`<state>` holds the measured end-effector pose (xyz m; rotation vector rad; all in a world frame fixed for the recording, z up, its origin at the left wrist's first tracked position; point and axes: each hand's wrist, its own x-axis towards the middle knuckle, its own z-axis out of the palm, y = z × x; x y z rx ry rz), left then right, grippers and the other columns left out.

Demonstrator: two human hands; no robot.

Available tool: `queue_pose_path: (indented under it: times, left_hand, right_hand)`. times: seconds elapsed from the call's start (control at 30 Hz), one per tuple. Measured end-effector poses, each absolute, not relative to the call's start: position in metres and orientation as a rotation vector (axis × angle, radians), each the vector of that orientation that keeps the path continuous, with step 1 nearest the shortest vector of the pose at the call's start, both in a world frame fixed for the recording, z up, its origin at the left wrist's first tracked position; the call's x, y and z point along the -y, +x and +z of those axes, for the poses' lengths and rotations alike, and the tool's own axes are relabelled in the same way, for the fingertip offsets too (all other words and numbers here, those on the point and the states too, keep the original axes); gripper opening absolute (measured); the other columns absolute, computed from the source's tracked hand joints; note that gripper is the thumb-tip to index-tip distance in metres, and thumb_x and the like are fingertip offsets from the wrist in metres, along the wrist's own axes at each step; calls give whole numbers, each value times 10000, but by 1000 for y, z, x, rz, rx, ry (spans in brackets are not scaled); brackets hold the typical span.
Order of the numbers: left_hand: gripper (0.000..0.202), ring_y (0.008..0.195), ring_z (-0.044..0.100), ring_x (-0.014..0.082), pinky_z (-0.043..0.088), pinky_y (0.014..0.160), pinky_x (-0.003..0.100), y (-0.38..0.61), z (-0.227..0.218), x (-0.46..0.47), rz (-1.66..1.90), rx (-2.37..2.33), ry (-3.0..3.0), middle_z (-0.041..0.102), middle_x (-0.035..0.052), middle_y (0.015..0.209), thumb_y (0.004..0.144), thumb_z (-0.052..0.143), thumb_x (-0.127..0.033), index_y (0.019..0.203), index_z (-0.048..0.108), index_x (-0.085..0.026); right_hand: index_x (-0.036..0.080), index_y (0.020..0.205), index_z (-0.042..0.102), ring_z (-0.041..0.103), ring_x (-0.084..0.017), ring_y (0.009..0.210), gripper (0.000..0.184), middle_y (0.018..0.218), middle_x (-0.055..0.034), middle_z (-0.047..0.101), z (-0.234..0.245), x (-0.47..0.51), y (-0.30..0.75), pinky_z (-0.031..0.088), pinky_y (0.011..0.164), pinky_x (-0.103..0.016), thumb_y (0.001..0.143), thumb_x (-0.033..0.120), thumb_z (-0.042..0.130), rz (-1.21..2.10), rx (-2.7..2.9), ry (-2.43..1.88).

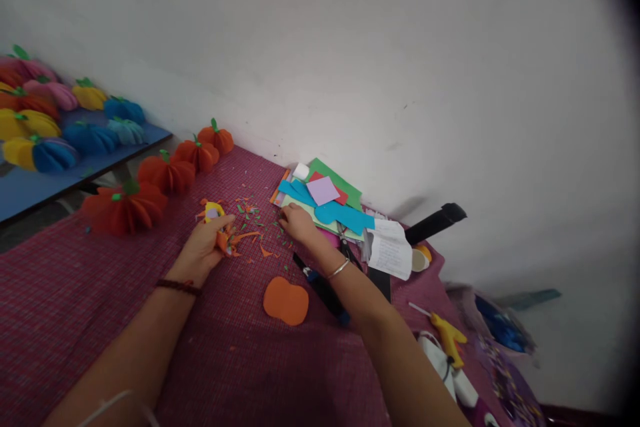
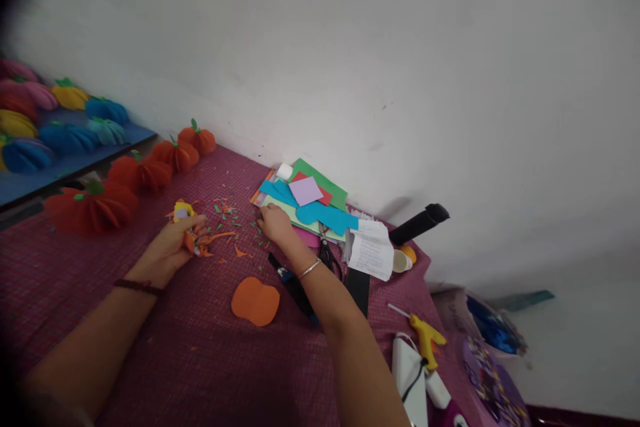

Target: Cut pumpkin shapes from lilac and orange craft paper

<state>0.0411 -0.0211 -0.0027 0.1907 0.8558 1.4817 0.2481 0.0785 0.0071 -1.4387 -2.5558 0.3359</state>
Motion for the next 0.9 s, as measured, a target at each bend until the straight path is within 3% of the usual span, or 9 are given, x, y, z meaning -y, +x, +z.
queue_pose_path:
  times: [0.2,0.27,0.4,0.5,0.57,0.7,0.9]
  left_hand:
    - [241,381,444,71,366,369,162,43,0,22,1510,-938,244,475,-59,473,655,679,-87,645,452,-166]
    - [250,370,431,72,362,360,167,43,0,22,1515,-948,244,467,-62,462,644,689,-96,634,450,-168]
    - [251,362,433,77,378,359,182,43,-3,22,1526,-952,250,483,-60,462,605,711,-105,631,468,-166]
    - [263,361,434,78,377,354,185,43,-4,21,1533,-966,252,488,-62,460,574,726,-118,619,471,-165]
    - [263,368,443,76,372,358,178,44,-4,21,1541,-981,243,493,-61,460,566,727,-124,611,471,-162]
    - [248,375,450,73,369,366,171,45,-2,21,1537,-985,249,498,-60,462,573,713,-111,616,474,-163]
    - [245,381,449,79,379,356,178,44,-4,20,1541,-976,257,503,-60,477,575,704,-95,641,480,-167]
  right_hand:
    - [119,1089,622,542,-206,1050,309,1122,-138,604,13,-106,232,395,950,-318,874,101,400,231,2467,-1440]
    - [113,1040,650,554,-217,1041,292,1101,-142,621,14,-118,226,404,948,-324,836,79,443,248,2474,-1435]
    - [152,925,685,615,-169,894,288,950,-68,684,15,-136,217,458,865,-266,785,32,465,367,2506,-1399]
    - [127,1024,666,604,-177,981,363,1062,-98,673,14,-140,216,443,912,-286,789,4,417,386,2467,-1391]
    - [124,994,680,588,-201,1027,344,1083,-110,667,13,-138,217,432,937,-309,762,2,457,412,2479,-1371]
    - [176,860,707,626,-159,857,316,862,-20,702,11,-131,221,485,814,-254,699,-8,507,586,2570,-1273]
    - [153,1035,642,616,-143,815,350,905,-29,678,21,-118,255,488,749,-267,810,53,392,594,2485,-1284]
